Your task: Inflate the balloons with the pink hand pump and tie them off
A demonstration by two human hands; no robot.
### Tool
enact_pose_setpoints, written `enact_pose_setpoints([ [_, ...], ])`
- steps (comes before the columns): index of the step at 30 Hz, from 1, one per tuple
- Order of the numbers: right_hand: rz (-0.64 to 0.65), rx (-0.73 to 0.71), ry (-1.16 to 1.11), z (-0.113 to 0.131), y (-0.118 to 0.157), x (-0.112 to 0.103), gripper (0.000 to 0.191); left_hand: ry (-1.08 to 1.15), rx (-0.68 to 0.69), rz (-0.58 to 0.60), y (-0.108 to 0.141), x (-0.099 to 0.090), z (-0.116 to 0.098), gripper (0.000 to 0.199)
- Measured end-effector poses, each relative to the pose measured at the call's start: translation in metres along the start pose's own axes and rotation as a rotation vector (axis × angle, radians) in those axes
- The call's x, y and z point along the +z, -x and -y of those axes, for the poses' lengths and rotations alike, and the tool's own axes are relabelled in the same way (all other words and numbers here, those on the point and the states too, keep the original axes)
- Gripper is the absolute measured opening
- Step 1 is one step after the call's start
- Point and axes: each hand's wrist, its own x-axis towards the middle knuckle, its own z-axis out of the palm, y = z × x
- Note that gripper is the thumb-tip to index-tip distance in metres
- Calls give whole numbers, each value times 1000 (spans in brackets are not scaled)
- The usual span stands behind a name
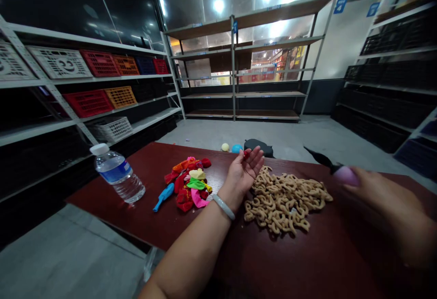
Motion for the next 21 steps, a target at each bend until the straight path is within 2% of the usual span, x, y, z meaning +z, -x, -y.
enact_pose_setpoints([
  [2,18,-53,61,46,4,-18,53,17,24,-14,-4,-4,-5,22],
  [5,35,-280,30,111,17,-32,65,13,73,-35,-10,-9,-10,25],
  [8,49,-423,22,145,30,-28,62,-9,87,-53,-14,-13,-11,25],
  [10,47,-454,40,151,34,-23,61,-21,77,-41,-14,-14,-9,24],
  [15,43,-456,70,144,35,-16,61,-54,88,6,-13,-13,-2,23],
  [21,43,-428,16,147,36,-19,64,-198,241,61,-16,-14,11,26],
])
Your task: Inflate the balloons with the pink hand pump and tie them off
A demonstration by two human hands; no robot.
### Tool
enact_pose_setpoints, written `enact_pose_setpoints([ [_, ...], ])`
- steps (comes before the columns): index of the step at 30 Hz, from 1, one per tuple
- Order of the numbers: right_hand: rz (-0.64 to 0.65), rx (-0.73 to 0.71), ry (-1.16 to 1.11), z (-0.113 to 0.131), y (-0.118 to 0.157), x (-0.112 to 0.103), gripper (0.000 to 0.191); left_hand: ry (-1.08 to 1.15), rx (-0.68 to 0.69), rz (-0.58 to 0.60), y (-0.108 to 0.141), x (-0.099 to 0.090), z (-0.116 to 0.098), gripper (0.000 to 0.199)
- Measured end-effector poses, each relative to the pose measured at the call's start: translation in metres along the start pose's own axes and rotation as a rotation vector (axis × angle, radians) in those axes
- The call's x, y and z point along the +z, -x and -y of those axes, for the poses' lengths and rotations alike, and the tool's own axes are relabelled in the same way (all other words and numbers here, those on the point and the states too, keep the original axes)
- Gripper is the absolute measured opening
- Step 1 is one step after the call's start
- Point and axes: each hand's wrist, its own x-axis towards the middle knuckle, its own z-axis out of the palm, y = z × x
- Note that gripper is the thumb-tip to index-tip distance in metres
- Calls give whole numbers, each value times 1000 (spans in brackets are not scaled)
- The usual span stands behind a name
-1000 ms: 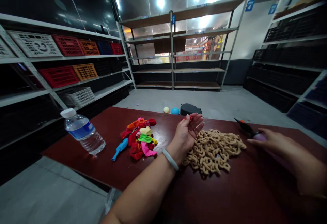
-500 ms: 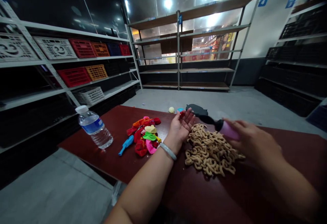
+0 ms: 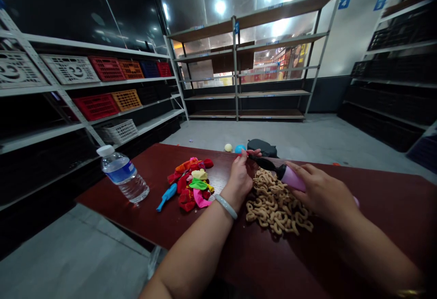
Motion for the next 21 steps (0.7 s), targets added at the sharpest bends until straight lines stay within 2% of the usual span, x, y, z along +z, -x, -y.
enact_pose_setpoints([
  [3,11,5,-28,2,0,1,63,-79,49,0,1,0,6,29],
  [8,60,2,-43,3,0,2,60,-110,38,2,10,8,10,35],
  [14,23,10,-73,9,-1,1,61,-184,17,15,23,13,18,33],
  [18,35,14,-84,13,-1,1,63,-232,-21,29,22,13,15,32],
  [21,13,-3,-88,15,-1,0,61,-171,-61,53,21,14,7,29],
])
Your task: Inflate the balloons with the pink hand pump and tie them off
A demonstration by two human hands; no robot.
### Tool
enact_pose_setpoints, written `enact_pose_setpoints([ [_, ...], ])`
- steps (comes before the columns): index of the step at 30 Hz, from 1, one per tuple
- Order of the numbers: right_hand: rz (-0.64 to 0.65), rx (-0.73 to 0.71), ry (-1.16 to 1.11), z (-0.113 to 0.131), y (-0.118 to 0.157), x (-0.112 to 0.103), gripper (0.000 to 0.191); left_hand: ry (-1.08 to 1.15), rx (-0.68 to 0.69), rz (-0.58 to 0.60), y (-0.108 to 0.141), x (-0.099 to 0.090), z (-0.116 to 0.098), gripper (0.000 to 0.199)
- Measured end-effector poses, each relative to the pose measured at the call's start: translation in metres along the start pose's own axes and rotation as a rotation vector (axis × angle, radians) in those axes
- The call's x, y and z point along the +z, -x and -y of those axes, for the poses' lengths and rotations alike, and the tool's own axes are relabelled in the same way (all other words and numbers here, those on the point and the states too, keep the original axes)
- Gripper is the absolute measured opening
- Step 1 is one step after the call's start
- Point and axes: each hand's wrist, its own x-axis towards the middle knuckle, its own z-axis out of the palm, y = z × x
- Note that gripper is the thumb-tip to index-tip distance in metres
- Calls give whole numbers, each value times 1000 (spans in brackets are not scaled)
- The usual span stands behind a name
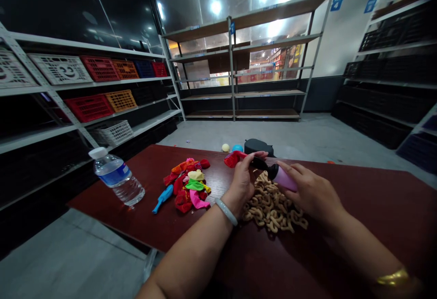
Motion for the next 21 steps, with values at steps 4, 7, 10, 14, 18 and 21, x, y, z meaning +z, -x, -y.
enact_pose_setpoints([
  [4,5,15,6,2,0,2,61,233,-63,42,1,2,-10,30],
  [7,22,10,7,4,-1,3,59,353,-83,39,1,4,-15,23],
  [10,35,-4,20,6,-1,1,58,430,-94,-15,0,5,-15,18],
  [14,48,-42,44,10,-1,-5,59,433,-111,-108,-2,6,-11,21],
  [18,10,-82,76,17,0,-8,62,422,-45,-106,0,8,-10,47],
  [21,9,-101,84,19,1,-5,64,404,-45,-138,4,10,-11,53],
])
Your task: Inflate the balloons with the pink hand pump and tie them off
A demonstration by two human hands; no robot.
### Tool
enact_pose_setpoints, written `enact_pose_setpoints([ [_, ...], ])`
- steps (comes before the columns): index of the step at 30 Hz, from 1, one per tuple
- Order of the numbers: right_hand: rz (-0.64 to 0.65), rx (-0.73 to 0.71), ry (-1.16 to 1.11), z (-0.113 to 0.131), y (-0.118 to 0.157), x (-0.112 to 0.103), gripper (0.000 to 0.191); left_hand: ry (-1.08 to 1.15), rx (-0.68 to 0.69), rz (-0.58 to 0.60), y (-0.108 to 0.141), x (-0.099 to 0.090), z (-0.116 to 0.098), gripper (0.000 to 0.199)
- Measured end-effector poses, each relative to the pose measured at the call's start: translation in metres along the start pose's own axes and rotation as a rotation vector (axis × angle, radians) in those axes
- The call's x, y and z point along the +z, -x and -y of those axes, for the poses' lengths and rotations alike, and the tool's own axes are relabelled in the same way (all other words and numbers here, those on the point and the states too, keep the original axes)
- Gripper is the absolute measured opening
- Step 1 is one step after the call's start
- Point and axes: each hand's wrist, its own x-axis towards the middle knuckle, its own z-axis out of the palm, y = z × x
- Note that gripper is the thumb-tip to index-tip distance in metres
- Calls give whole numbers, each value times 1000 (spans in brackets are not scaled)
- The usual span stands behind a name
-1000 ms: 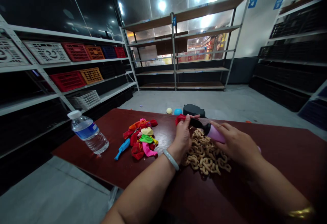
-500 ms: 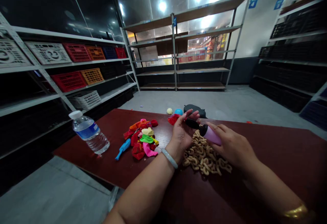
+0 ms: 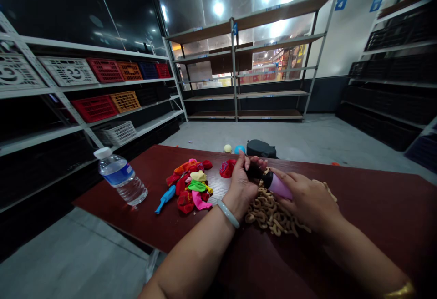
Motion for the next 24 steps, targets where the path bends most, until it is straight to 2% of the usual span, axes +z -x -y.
enact_pose_setpoints([
  [3,-8,-24,-8,2,1,3,65,-46,10,-26,4,2,2,53],
  [8,3,-40,1,3,1,3,62,-15,45,-2,4,5,0,55],
  [11,39,-26,-11,-5,1,3,63,27,75,-35,-3,5,-20,51],
  [15,41,-3,-89,-29,3,10,61,51,168,-30,-16,-1,-57,46],
  [18,54,13,-125,-48,5,15,58,29,224,-5,-22,-6,-72,49],
  [21,91,3,-137,-57,6,16,58,21,265,20,-24,-8,-71,51],
  [24,105,-14,-94,-53,7,13,59,42,261,18,-21,-7,-63,51],
])
